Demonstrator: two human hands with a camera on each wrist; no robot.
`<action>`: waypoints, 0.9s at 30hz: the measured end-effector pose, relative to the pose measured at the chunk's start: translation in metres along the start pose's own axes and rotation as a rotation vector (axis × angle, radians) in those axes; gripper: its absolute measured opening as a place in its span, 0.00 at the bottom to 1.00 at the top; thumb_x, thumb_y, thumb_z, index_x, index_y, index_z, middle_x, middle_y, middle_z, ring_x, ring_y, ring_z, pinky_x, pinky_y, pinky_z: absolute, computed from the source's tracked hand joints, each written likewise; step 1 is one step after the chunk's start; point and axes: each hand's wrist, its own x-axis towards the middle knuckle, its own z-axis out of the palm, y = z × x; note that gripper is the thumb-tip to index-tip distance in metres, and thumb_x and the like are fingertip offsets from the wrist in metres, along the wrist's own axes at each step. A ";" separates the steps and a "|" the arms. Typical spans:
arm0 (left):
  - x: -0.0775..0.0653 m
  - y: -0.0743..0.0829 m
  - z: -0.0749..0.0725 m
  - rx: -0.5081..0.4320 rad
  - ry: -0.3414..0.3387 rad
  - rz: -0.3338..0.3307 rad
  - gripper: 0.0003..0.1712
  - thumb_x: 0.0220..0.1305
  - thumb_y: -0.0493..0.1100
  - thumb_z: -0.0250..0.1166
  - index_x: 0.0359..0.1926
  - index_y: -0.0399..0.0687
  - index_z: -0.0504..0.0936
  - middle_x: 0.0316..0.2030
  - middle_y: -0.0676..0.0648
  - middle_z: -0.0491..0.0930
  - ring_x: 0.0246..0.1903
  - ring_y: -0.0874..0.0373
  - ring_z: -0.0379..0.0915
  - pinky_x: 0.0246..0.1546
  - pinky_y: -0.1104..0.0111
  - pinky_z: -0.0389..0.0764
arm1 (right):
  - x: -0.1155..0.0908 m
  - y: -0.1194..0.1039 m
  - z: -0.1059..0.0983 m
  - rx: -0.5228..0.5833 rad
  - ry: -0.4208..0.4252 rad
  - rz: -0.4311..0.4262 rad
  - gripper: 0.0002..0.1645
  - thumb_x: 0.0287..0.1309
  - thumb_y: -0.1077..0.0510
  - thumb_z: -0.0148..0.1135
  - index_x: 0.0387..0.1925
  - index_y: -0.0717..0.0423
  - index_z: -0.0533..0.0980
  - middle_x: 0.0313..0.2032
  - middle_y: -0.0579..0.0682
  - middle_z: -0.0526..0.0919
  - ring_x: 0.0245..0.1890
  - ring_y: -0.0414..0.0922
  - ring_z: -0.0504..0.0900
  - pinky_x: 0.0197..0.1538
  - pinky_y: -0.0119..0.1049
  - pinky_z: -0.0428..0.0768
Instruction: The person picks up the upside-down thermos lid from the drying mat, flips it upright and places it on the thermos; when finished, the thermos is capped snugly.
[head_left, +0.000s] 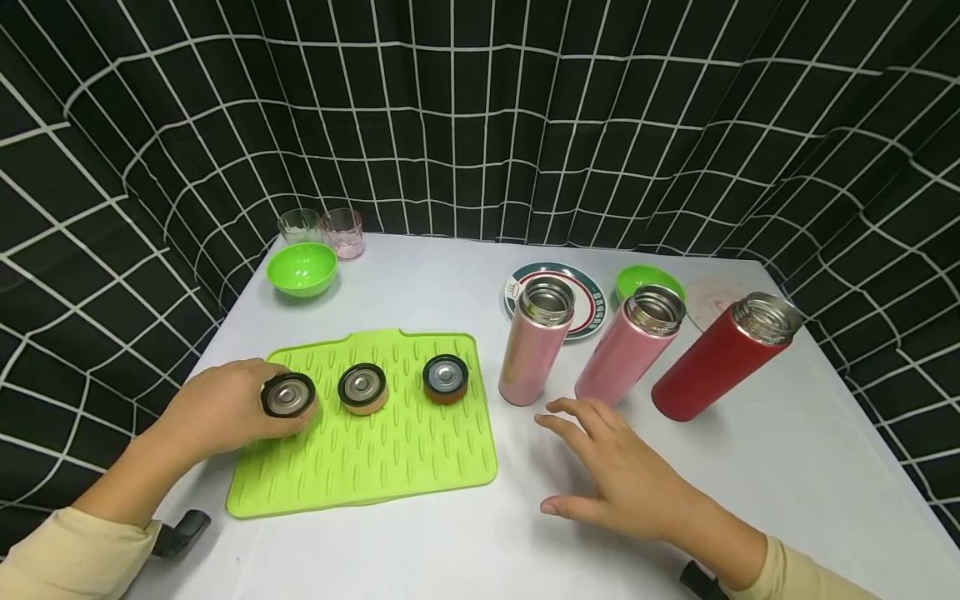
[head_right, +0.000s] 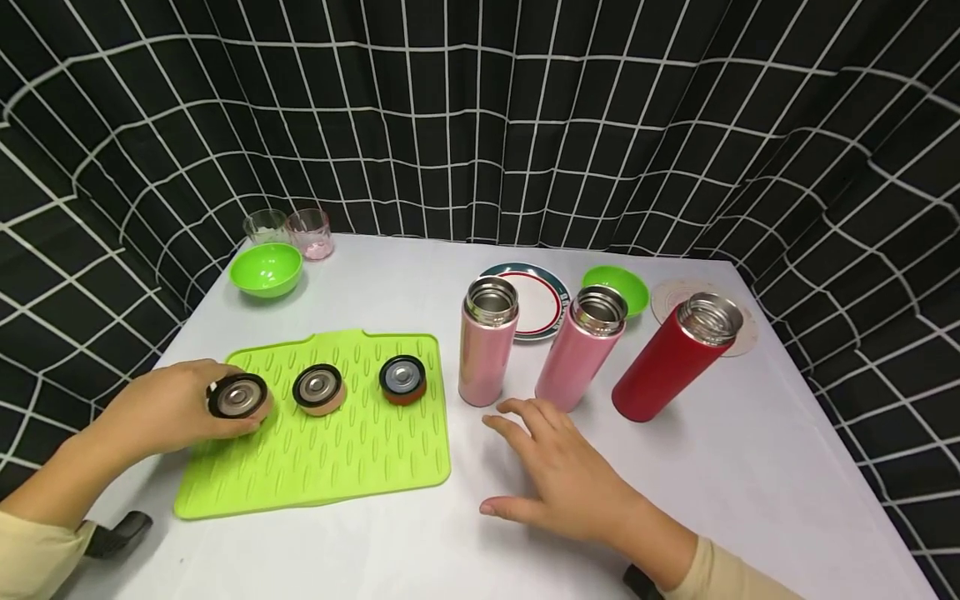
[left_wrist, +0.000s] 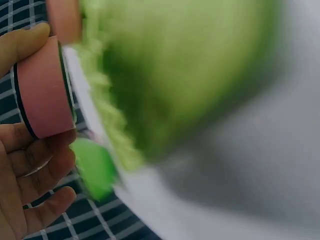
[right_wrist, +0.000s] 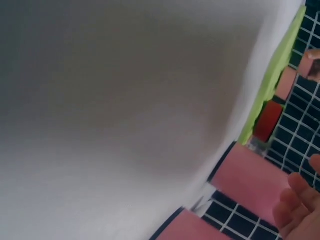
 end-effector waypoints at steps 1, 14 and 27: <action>0.002 0.007 -0.003 0.004 0.014 0.022 0.36 0.43 0.71 0.73 0.45 0.51 0.85 0.39 0.48 0.83 0.35 0.53 0.77 0.35 0.54 0.76 | 0.001 -0.001 -0.001 0.025 0.004 0.000 0.49 0.48 0.28 0.67 0.69 0.39 0.64 0.65 0.40 0.63 0.64 0.42 0.60 0.60 0.47 0.70; 0.022 0.146 -0.016 0.032 0.075 0.519 0.40 0.35 0.66 0.78 0.47 0.48 0.82 0.38 0.55 0.77 0.39 0.58 0.72 0.42 0.60 0.76 | 0.031 -0.030 0.003 0.569 -0.125 0.144 0.22 0.64 0.43 0.62 0.58 0.39 0.73 0.42 0.35 0.80 0.37 0.36 0.78 0.35 0.34 0.76; 0.031 0.213 -0.009 0.019 0.033 0.716 0.38 0.38 0.68 0.76 0.48 0.55 0.79 0.38 0.58 0.73 0.38 0.61 0.69 0.37 0.66 0.73 | 0.039 -0.039 -0.003 0.843 -0.096 0.399 0.12 0.66 0.49 0.60 0.33 0.54 0.77 0.21 0.49 0.80 0.29 0.45 0.80 0.32 0.33 0.74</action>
